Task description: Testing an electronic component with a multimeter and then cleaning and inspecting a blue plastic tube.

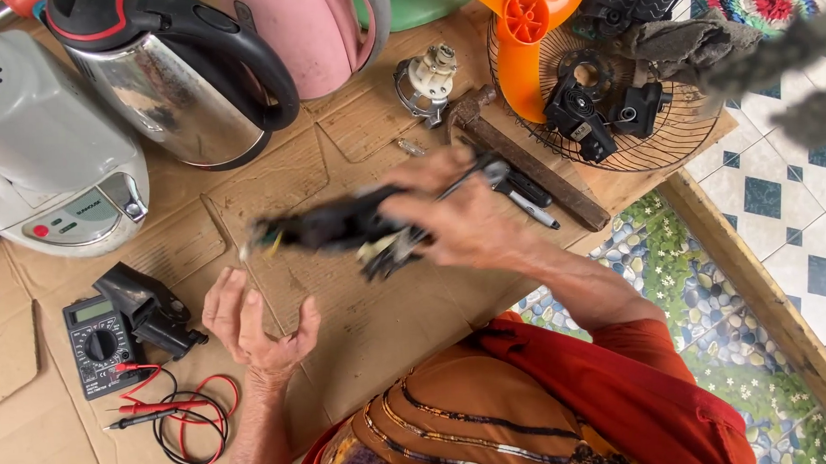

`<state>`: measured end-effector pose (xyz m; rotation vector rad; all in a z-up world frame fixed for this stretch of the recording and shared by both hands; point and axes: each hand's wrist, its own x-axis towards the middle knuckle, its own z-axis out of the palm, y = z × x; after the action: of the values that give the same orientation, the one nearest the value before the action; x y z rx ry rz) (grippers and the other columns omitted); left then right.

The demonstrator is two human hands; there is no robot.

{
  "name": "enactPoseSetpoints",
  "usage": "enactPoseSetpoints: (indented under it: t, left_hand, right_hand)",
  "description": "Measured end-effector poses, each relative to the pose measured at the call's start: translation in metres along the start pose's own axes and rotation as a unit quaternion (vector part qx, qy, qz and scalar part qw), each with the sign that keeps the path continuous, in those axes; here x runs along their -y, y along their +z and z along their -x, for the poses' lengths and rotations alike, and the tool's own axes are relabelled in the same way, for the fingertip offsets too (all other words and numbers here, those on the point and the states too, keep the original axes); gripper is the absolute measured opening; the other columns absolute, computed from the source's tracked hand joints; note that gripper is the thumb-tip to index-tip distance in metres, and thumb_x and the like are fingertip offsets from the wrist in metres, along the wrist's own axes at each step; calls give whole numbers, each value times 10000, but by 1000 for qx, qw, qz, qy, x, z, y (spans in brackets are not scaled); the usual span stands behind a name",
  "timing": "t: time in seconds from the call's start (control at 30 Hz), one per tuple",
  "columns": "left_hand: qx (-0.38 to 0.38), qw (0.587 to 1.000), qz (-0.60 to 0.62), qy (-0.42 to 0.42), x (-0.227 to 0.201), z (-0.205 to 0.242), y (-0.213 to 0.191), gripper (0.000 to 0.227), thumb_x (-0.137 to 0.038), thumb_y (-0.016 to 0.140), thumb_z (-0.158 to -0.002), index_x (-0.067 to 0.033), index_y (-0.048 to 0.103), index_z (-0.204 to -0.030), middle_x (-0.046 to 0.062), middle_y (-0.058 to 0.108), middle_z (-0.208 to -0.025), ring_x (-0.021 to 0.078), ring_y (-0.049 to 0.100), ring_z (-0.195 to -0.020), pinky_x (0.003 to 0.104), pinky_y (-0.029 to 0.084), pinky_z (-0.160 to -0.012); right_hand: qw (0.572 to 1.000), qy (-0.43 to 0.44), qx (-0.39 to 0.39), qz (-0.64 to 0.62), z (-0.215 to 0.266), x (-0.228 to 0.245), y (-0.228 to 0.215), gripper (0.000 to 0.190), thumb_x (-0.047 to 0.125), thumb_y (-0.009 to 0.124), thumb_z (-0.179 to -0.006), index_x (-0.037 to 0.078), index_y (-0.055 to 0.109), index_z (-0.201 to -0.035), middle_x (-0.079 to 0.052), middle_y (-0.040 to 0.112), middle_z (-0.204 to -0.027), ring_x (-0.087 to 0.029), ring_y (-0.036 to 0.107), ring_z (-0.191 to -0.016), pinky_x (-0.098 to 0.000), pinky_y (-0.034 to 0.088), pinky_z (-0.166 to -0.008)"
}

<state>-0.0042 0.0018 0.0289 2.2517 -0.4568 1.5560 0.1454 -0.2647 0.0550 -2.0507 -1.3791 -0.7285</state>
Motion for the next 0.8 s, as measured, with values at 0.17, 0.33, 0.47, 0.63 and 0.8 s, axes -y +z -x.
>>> enactPoseSetpoints:
  t: [0.17,0.33,0.47,0.63,0.8]
  left_hand:
    - [2,1000,-11,-18,5,8,5,452,-251,709,-986,63,540,-1265,312,574,-1214,496,626,-1050,585,520,-872]
    - [47,997,22,-56,4,16,9,390,-217,668,-1015,68,562,-1258,282,568,-1222,394,640,-1022,506,505,-848]
    - [68,994,25,-76,5,23,12,362,-228,654,-1032,68,604,-1235,262,613,-1160,358,652,-891,471,480,-742]
    - [91,990,42,-99,3,19,15,328,-199,631,-1046,75,607,-1224,245,617,-1141,372,634,-904,465,556,-769]
    - [118,988,41,-96,2,15,16,243,-160,618,-1052,61,671,-1138,195,646,-1094,316,660,-872,398,579,-742]
  right_hand:
    - [980,134,-69,131,19,-43,-117,588,243,918,-813,82,590,-1274,-209,631,-1162,-366,600,-1107,-494,371,-997]
    - [945,204,-105,235,55,-87,-192,707,-31,877,-819,-46,407,-1347,-271,497,-1232,-359,588,-1074,-422,509,-811]
    - [928,318,-90,170,86,-115,-212,865,-51,939,-885,-21,277,-1441,-282,391,-1371,-395,549,-1189,-494,528,-987]
    - [884,441,-112,103,113,-143,-216,961,-5,948,-932,8,185,-1515,-235,335,-1430,-368,527,-1276,-436,640,-981]
    - [896,422,-95,96,98,-138,-229,766,-49,903,-921,-2,290,-1377,-211,482,-1158,-294,521,-1011,-402,522,-604]
